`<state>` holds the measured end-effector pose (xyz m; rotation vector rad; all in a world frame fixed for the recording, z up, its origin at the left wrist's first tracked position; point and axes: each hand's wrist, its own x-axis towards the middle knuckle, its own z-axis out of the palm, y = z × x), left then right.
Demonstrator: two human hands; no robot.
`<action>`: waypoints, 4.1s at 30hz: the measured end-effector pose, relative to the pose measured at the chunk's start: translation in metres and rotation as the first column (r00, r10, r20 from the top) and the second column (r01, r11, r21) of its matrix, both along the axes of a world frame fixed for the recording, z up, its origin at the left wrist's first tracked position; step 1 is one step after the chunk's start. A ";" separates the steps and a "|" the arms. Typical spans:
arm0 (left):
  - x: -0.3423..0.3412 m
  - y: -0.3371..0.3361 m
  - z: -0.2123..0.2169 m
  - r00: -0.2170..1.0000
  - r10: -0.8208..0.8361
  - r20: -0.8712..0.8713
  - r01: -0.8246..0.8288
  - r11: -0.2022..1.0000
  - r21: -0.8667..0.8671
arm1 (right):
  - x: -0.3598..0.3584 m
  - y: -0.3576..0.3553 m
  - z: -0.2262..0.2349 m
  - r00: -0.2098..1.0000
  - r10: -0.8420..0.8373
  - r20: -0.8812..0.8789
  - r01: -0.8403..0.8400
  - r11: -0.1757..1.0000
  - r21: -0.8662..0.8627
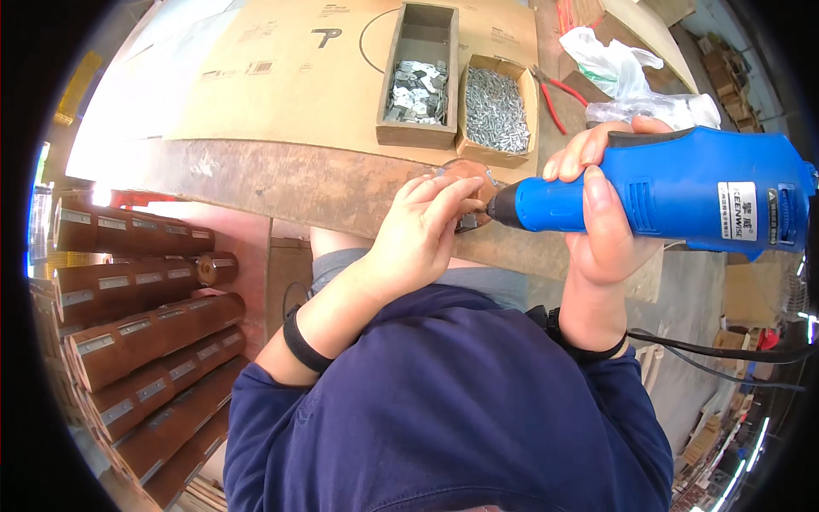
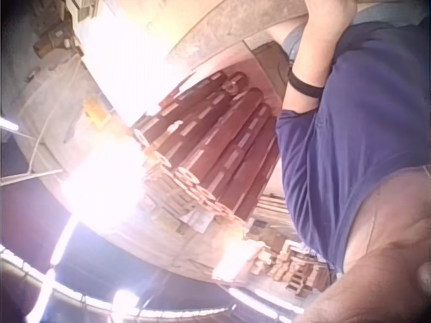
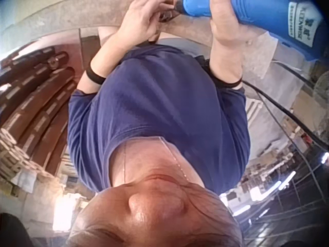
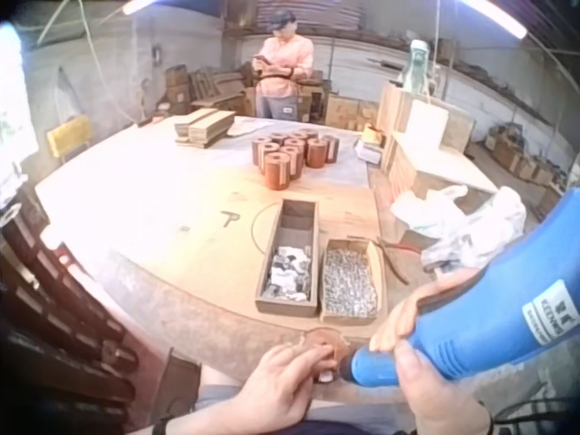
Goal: Using an electric screwdriver and hammer to attach small metal clips and fasteners to circular wooden bases.
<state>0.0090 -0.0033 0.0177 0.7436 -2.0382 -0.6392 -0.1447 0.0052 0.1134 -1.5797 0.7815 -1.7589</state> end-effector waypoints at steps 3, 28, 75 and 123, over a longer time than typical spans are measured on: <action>0.000 0.000 -0.002 1.000 0.020 0.012 -0.020 1.000 -0.019 | 0.003 0.000 0.001 0.999 -0.005 -0.046 0.006 1.000 0.008; -0.014 -0.006 -0.026 0.970 0.192 0.149 -0.193 0.981 -0.006 | 0.026 -0.008 0.002 0.998 0.037 0.046 -0.045 0.979 0.198; -0.005 -0.010 -0.004 0.974 0.003 0.228 -0.035 0.989 0.140 | -0.166 -0.011 -0.119 0.655 -0.650 0.385 0.317 0.699 0.641; -0.004 -0.156 -0.007 0.525 0.229 0.819 -0.261 0.960 -0.101 | -0.179 -0.010 -0.183 0.619 -0.738 0.270 0.275 0.526 0.805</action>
